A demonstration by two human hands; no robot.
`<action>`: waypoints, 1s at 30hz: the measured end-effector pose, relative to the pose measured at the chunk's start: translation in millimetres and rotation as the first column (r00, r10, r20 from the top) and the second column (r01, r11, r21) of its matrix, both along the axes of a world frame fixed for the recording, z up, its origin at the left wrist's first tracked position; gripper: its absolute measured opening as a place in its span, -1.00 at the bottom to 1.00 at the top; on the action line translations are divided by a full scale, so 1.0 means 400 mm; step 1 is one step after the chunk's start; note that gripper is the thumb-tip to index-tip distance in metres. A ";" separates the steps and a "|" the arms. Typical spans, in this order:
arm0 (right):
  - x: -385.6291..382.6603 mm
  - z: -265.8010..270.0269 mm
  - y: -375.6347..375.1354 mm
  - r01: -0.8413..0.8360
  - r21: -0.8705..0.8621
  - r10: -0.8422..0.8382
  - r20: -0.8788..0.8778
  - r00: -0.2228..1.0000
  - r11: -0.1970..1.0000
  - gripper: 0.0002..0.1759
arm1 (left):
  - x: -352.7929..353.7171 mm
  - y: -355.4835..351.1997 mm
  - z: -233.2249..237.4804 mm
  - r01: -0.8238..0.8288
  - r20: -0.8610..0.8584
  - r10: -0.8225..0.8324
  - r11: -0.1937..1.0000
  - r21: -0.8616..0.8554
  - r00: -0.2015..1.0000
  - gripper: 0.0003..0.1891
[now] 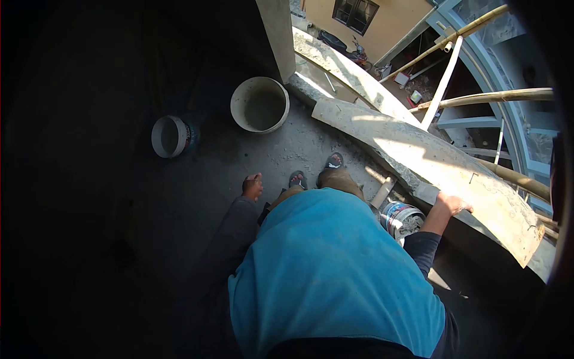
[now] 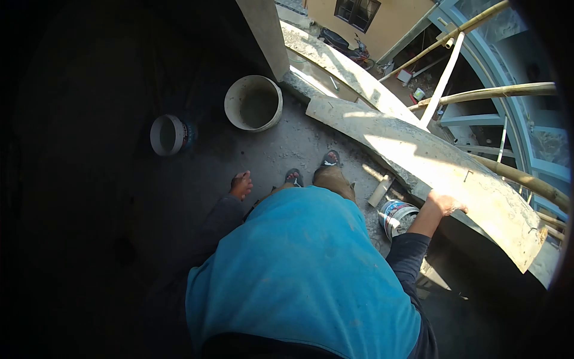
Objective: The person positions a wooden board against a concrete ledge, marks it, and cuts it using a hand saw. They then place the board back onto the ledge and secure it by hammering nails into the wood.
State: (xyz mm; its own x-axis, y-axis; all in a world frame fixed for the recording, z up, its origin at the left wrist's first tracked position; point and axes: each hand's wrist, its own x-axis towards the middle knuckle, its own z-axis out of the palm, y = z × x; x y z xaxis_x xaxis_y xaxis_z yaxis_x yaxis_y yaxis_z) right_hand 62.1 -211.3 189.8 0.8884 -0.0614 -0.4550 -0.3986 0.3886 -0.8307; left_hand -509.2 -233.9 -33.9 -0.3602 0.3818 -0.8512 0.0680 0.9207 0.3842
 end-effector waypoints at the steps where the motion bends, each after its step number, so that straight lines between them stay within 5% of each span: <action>1: 0.038 -0.044 0.008 -0.109 -0.094 0.117 0.089 0.989 0.990 -0.11 | 0.030 0.008 0.010 0.060 -0.020 -0.059 0.997 0.050 0.998 -0.65; 4: 0.098 -0.119 0.063 -0.301 -0.294 0.368 0.206 0.907 0.907 -0.21 | 0.091 0.023 -0.021 0.176 -0.086 -0.162 0.963 0.203 0.983 -0.60; 6: 0.076 -0.071 0.131 -0.199 -0.575 0.294 0.077 0.953 0.794 -0.19 | 0.128 0.030 -0.024 0.234 -0.136 -0.201 0.926 0.297 0.970 -0.56; 8: -0.070 0.105 0.270 -0.127 -0.073 0.137 0.161 0.977 0.989 -0.19 | 0.154 0.074 -0.006 0.386 -0.272 -0.292 0.821 0.420 0.917 -0.56; 9: -0.056 0.093 0.286 -0.180 -0.016 0.179 0.223 0.958 0.983 -0.24 | 0.158 0.093 0.016 0.380 -0.289 -0.277 0.826 0.415 0.917 -0.56; 11: -0.056 0.103 0.313 -0.149 -0.149 0.171 0.146 0.974 0.977 -0.26 | 0.174 0.133 0.080 0.280 -0.209 -0.208 0.863 0.421 0.956 -0.55; 15: -0.165 0.188 0.346 -0.051 -0.243 0.097 0.183 0.978 0.969 -0.27 | 0.104 0.199 0.026 0.326 -0.217 -0.258 0.859 0.395 0.942 -0.55; 16: -0.178 0.192 0.315 -0.234 -0.379 0.287 0.089 0.954 0.895 -0.24 | 0.083 0.226 0.015 0.384 -0.222 -0.321 0.846 0.370 0.921 -0.54; 19: -0.170 0.108 0.240 -0.286 -0.301 0.351 0.188 0.917 0.910 -0.14 | 0.024 0.324 -0.073 0.646 -0.287 -0.580 0.711 0.278 0.762 -0.52; 21: -0.164 0.045 0.171 -0.326 -0.203 0.371 0.258 0.892 0.923 -0.08 | 0.015 0.418 0.003 0.836 -0.374 -0.748 0.507 0.211 0.548 -0.51; 22: -0.176 0.024 0.141 -0.344 -0.132 0.368 0.285 0.885 0.930 -0.05 | 0.013 0.461 -0.002 0.832 -0.378 -0.742 0.508 0.223 0.554 -0.51; 23: -0.202 0.038 0.134 -0.297 0.082 0.268 0.254 0.929 0.951 -0.06 | 0.018 0.514 -0.012 0.835 -0.398 -0.733 0.476 0.278 0.551 -0.52; 24: -0.230 0.048 0.142 -0.300 0.088 0.268 0.263 0.927 0.950 -0.06 | 0.010 0.560 -0.015 0.836 -0.417 -0.727 0.438 0.330 0.546 -0.52; 27: -0.321 0.105 0.116 0.040 -0.170 0.011 0.289 0.957 0.985 -0.04 | 0.022 0.665 0.027 0.697 -0.366 -0.602 0.524 0.490 0.710 -0.54; 29: -0.324 0.124 0.042 0.168 -0.025 -0.160 0.196 0.967 0.986 -0.01 | 0.005 0.693 0.011 0.701 -0.353 -0.620 0.507 0.501 0.701 -0.55; 30: -0.391 0.196 0.046 0.231 -0.094 -0.207 0.213 0.955 0.968 0.04 | -0.011 0.701 -0.015 0.731 -0.341 -0.670 0.465 0.500 0.659 -0.56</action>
State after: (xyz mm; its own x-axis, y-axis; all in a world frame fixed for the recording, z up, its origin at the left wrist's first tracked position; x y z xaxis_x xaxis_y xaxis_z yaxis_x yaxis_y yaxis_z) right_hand -94.2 -192.9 268.2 0.9189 -0.3068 -0.2480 -0.1359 0.3439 -0.9291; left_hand -513.6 46.6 -40.0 0.1918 0.9112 -0.3646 0.6500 0.1604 0.7428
